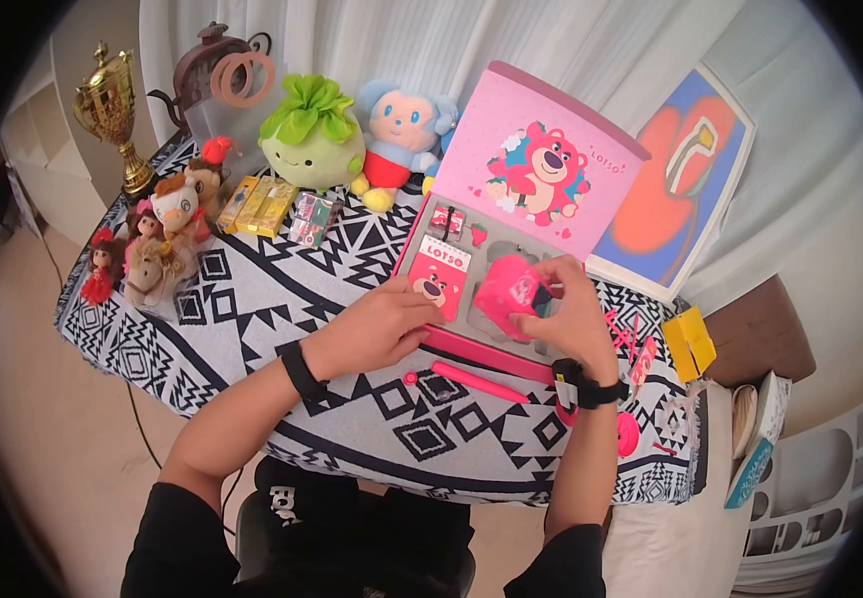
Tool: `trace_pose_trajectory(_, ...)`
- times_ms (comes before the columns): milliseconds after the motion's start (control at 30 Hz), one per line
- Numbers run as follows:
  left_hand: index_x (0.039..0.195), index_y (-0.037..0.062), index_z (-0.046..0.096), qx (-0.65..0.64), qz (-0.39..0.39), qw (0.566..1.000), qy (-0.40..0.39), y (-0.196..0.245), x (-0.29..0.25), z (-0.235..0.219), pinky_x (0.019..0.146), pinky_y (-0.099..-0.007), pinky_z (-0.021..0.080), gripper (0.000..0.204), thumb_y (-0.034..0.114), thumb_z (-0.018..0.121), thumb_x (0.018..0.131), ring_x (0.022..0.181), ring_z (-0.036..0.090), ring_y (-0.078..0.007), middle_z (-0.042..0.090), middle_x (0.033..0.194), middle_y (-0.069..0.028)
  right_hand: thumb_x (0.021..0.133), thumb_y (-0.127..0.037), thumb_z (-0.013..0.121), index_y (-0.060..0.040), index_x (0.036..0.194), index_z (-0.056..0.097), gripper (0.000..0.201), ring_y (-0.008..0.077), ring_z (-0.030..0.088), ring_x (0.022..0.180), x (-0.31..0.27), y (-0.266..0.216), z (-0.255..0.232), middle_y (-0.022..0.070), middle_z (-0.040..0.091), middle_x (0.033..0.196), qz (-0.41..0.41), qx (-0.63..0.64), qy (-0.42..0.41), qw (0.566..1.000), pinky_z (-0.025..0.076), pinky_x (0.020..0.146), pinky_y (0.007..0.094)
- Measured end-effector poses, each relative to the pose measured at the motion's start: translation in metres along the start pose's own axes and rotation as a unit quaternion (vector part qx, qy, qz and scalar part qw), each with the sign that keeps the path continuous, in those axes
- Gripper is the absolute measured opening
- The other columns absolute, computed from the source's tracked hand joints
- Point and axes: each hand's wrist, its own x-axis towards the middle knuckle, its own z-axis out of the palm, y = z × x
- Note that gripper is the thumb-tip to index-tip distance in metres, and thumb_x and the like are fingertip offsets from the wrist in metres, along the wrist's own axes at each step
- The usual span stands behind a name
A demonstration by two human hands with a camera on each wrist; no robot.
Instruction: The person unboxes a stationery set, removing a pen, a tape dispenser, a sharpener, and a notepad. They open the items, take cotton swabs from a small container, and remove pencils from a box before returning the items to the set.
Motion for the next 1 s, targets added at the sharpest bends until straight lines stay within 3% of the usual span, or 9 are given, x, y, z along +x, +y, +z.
trace_pose_trajectory(67, 0.117, 0.0045, 0.071, -0.007, -0.003, 1.000, -0.013, 0.002, 0.001, -0.001, 0.097, -0.0413, 0.050, 0.032, 0.005, 0.073, 0.085, 0.104, 0.059, -0.0326, 0.070, 0.110, -0.0117, 0.061, -0.018, 0.090, -0.0052, 0.114, 0.062, 0.061, 0.0215, 0.061, 0.106, -0.008, -0.004, 0.000, 0.0065, 0.059, 0.113, -0.003, 0.034, 0.003, 0.999, 0.051, 0.093, 0.0379)
trace_pose_trajectory(167, 0.133, 0.0041, 0.064, -0.091, -0.009, 0.994, 0.058, 0.008, 0.003, -0.010, 0.101, -0.0401, 0.049, 0.047, 0.013, 0.077, 0.088, 0.113, 0.060, -0.0310, 0.069, 0.121, -0.0134, 0.063, -0.016, 0.089, -0.0045, 0.116, 0.059, 0.062, 0.0230, 0.060, 0.107, -0.027, -0.030, 0.026, 0.0088, 0.055, 0.116, -0.110, 0.081, 0.093, 0.986, 0.051, 0.090, 0.0352)
trace_pose_trajectory(233, 0.154, 0.0059, 0.043, -0.274, -0.144, 0.951, -0.008, 0.017, 0.002, -0.023, 0.108, -0.0402, 0.047, 0.075, 0.014, 0.080, 0.090, 0.128, 0.057, -0.0256, 0.060, 0.138, -0.0132, 0.063, -0.015, 0.089, -0.0035, 0.117, 0.059, 0.063, 0.0244, 0.060, 0.107, -0.035, -0.040, 0.050, 0.0104, 0.055, 0.115, -0.146, 0.057, 0.126, 0.980, 0.050, 0.090, 0.0359)
trace_pose_trajectory(267, 0.154, 0.0059, 0.043, -0.270, -0.148, 0.951, -0.012, 0.017, 0.001, -0.020, 0.108, -0.0402, 0.047, 0.075, 0.014, 0.080, 0.090, 0.128, 0.057, -0.0256, 0.060, 0.138, -0.0132, 0.063, -0.015, 0.089, -0.0025, 0.118, 0.058, 0.064, 0.0257, 0.059, 0.107, -0.037, -0.044, 0.060, 0.0120, 0.054, 0.114, -0.177, 0.026, 0.157, 0.971, 0.050, 0.091, 0.0366)
trace_pose_trajectory(367, 0.160, 0.0038, 0.022, -0.463, -0.121, 0.877, 0.038, 0.017, 0.000, -0.005, 0.112, -0.0370, 0.047, 0.095, 0.015, 0.084, 0.089, 0.134, 0.051, -0.0175, 0.049, 0.146, -0.0124, 0.063, -0.019, 0.093, -0.0021, 0.121, 0.057, 0.070, 0.0303, 0.057, 0.108, -0.040, -0.054, 0.082, 0.0147, 0.051, 0.117, -0.203, -0.004, 0.184, 0.962, 0.050, 0.093, 0.0404)
trace_pose_trajectory(500, 0.154, 0.0058, 0.032, -0.531, -0.210, 0.818, 0.070, 0.016, 0.003, -0.006, 0.110, -0.0329, 0.047, 0.075, 0.008, 0.077, 0.094, 0.132, 0.053, -0.0149, 0.049, 0.146, -0.0091, 0.064, -0.025, 0.097, -0.0032, 0.131, 0.056, 0.082, 0.0340, 0.056, 0.116, -0.041, -0.049, 0.092, 0.0168, 0.050, 0.127, -0.219, 0.010, 0.196, 0.956, 0.049, 0.099, 0.0438)
trace_pose_trajectory(633, 0.153, 0.0062, 0.035, -0.574, -0.199, 0.790, 0.085, 0.008, -0.001, -0.005, 0.111, -0.0314, 0.045, 0.072, 0.006, 0.075, 0.094, 0.132, 0.052, -0.0127, 0.051, 0.145, -0.0062, 0.067, -0.024, 0.096, -0.0037, 0.140, 0.054, 0.087, 0.0344, 0.057, 0.125, -0.046, -0.040, 0.092, 0.0190, 0.054, 0.137, -0.202, 0.112, 0.146, 0.962, 0.049, 0.103, 0.0434)
trace_pose_trajectory(733, 0.155, 0.0054, 0.036, -0.579, -0.198, 0.787, 0.081, 0.003, -0.003, -0.002, 0.113, -0.0331, 0.043, 0.075, 0.006, 0.077, 0.091, 0.133, 0.052, -0.0137, 0.051, 0.147, -0.0061, 0.070, -0.019, 0.094, -0.0036, 0.139, 0.056, 0.080, 0.0319, 0.061, 0.122, -0.050, -0.030, 0.104, 0.0184, 0.059, 0.135, -0.171, 0.218, 0.144, 0.950, 0.052, 0.100, 0.0413)
trace_pose_trajectory(1000, 0.156, 0.0045, 0.039, -0.589, -0.177, 0.784, 0.082, 0.011, 0.000, -0.009, 0.115, -0.0353, 0.042, 0.076, 0.009, 0.079, 0.091, 0.137, 0.052, -0.0170, 0.050, 0.151, -0.0086, 0.075, -0.012, 0.091, -0.0031, 0.136, 0.062, 0.068, 0.0244, 0.066, 0.112, -0.051, -0.022, 0.102, 0.0152, 0.065, 0.128, -0.175, 0.254, 0.163, 0.937, 0.055, 0.094, 0.0353)
